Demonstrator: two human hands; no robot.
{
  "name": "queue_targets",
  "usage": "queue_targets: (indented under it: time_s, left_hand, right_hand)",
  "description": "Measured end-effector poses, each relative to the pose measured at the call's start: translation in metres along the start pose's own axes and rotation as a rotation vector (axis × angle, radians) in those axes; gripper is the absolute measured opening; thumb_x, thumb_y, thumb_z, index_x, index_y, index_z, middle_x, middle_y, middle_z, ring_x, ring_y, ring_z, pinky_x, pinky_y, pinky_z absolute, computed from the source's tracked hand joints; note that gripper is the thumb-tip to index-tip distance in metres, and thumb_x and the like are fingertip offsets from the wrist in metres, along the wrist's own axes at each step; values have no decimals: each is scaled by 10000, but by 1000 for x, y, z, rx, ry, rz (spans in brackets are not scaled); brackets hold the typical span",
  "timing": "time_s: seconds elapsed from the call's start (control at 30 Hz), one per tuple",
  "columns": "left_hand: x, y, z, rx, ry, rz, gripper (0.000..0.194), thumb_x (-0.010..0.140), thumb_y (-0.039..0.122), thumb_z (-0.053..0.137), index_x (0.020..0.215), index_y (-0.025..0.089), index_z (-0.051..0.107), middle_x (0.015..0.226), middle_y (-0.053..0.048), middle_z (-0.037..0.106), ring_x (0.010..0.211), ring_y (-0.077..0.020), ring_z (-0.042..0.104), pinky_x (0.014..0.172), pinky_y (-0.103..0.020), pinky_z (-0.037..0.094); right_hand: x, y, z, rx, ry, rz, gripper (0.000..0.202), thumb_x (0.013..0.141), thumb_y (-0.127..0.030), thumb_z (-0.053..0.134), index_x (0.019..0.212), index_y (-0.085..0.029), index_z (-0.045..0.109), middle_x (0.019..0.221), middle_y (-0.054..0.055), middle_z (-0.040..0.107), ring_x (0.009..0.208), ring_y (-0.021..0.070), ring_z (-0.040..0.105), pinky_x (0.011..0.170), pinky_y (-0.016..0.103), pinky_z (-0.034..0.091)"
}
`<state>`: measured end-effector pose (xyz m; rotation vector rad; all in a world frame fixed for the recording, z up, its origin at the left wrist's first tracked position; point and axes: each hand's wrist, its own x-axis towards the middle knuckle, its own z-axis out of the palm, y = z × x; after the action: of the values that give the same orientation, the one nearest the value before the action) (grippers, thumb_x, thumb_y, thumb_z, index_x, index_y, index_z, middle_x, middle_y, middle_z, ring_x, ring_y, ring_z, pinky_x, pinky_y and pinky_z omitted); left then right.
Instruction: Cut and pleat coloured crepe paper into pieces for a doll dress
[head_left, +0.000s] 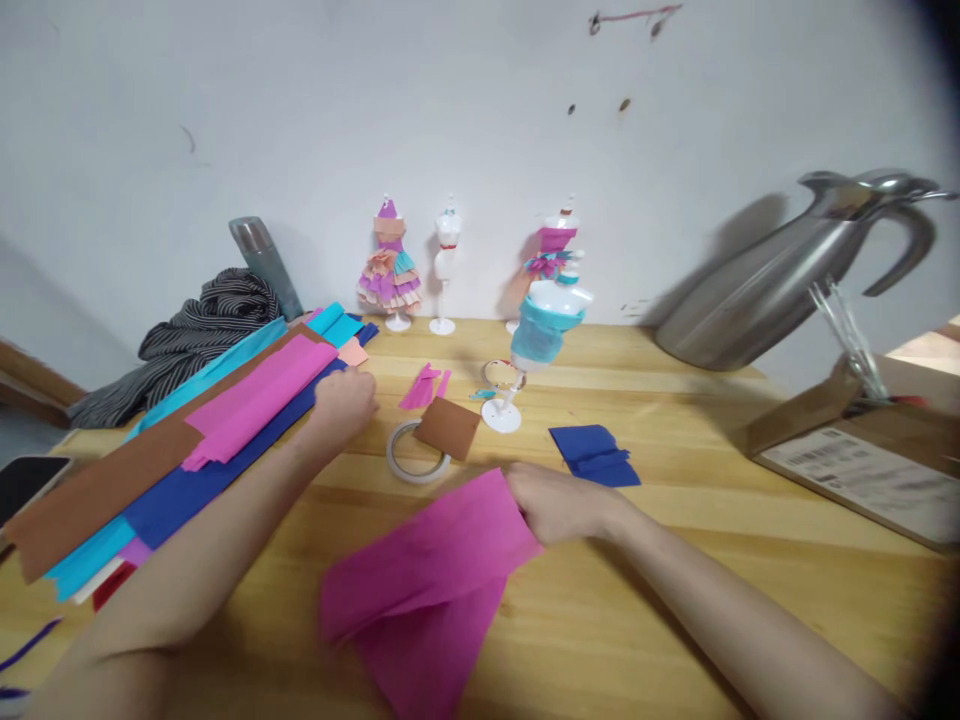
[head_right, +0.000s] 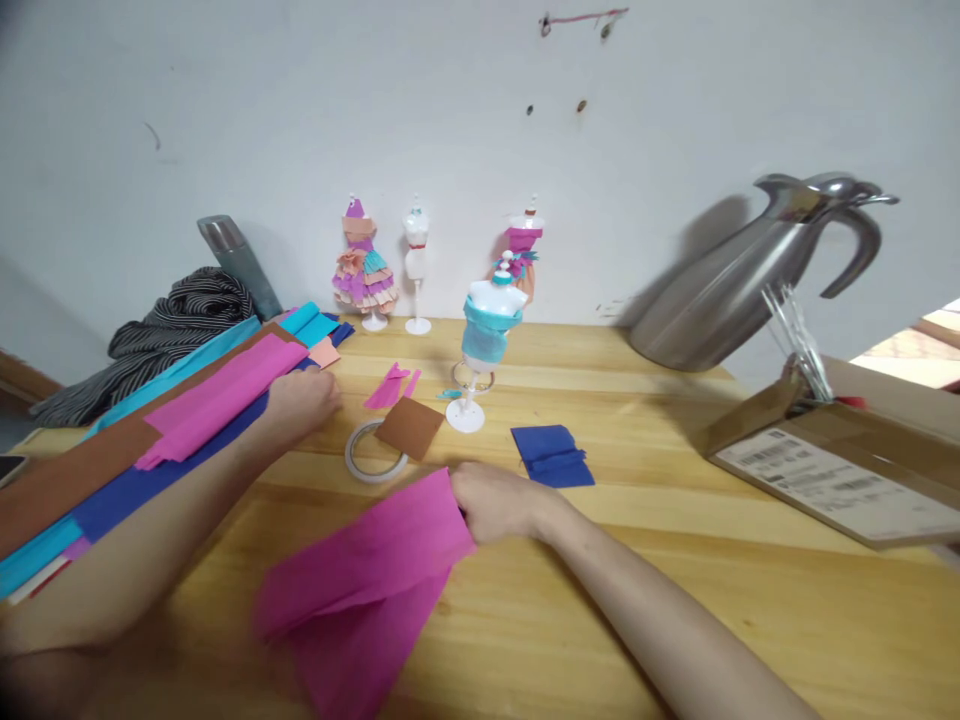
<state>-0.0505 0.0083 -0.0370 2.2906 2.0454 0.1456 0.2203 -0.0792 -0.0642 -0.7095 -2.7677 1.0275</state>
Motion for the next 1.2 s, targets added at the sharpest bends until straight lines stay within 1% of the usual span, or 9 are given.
queue_targets:
  time_s: [0.23,0.33,0.47,0.63,0.77,0.93,1.0,1.07,1.2]
  left_hand:
    - [2,-38,-23,29,-45,-17,257,797,301,522,574,173,504,562,-47,533,590,-188,532,550,-264,319]
    - [0,-37,-42,-418,6,80,226,741,277,582,570,173,478,539,18,471,531,-120,447,519,-231,284]
    - [-6,-24,-49,-1246,-245,181,230,714,370,681,781,154,639,710,-5,622,628,-121,551,606,-225,419]
    - [-1,0,-31,-1564,-517,253,366,638,377,798,882,124,697,808,-60,687,704,-145,617,647,-233,471]
    - [-2,21,-16,-1722,-614,323,372,669,343,792,964,137,696,855,-68,700,765,-164,645,685,-245,478]
    - [-12,45,-4,-1861,-699,369,345,690,330,781,957,130,693,878,-78,707,809,-189,661,737,-278,492]
    - [-15,49,-2,-1898,-728,356,326,684,316,786,938,131,697,864,-70,713,795,-182,665,732,-270,492]
    - [-16,47,-4,-1922,-723,342,330,663,305,800,924,131,699,860,-65,719,780,-177,667,727,-265,492]
    - [-18,39,-16,-1909,-615,286,346,608,311,825,880,142,694,802,-53,713,732,-183,657,699,-270,485]
  right_hand:
    - [-2,-7,-4,-93,-3,89,201,680,-98,596,847,-169,681,897,59,736,728,170,628,604,240,395]
    - [-4,-23,-11,-154,15,130,180,714,-87,557,837,-167,662,830,49,718,668,149,588,552,238,331]
    - [-12,-43,-23,-271,-18,258,196,729,-76,537,846,-177,658,779,45,707,670,159,595,547,246,303]
    - [-35,-57,-42,-460,-39,557,181,757,-74,521,746,-172,673,695,77,680,632,185,605,533,276,263]
    - [-45,-52,-55,-393,258,697,197,826,-186,482,703,-168,635,639,65,637,550,151,546,527,267,296]
    - [-29,-28,-49,414,769,545,412,831,-509,427,952,-152,593,547,1,558,441,130,482,443,236,329]
    - [-25,-22,-45,586,720,509,459,800,-576,461,915,-151,591,466,-32,500,376,107,411,412,227,297]
    - [-26,-19,-42,556,524,505,425,819,-558,474,844,-155,609,459,-34,506,366,89,371,418,224,289]
    - [-29,-18,-38,23,113,596,235,836,-292,516,716,-157,667,590,23,616,502,124,496,499,243,309]
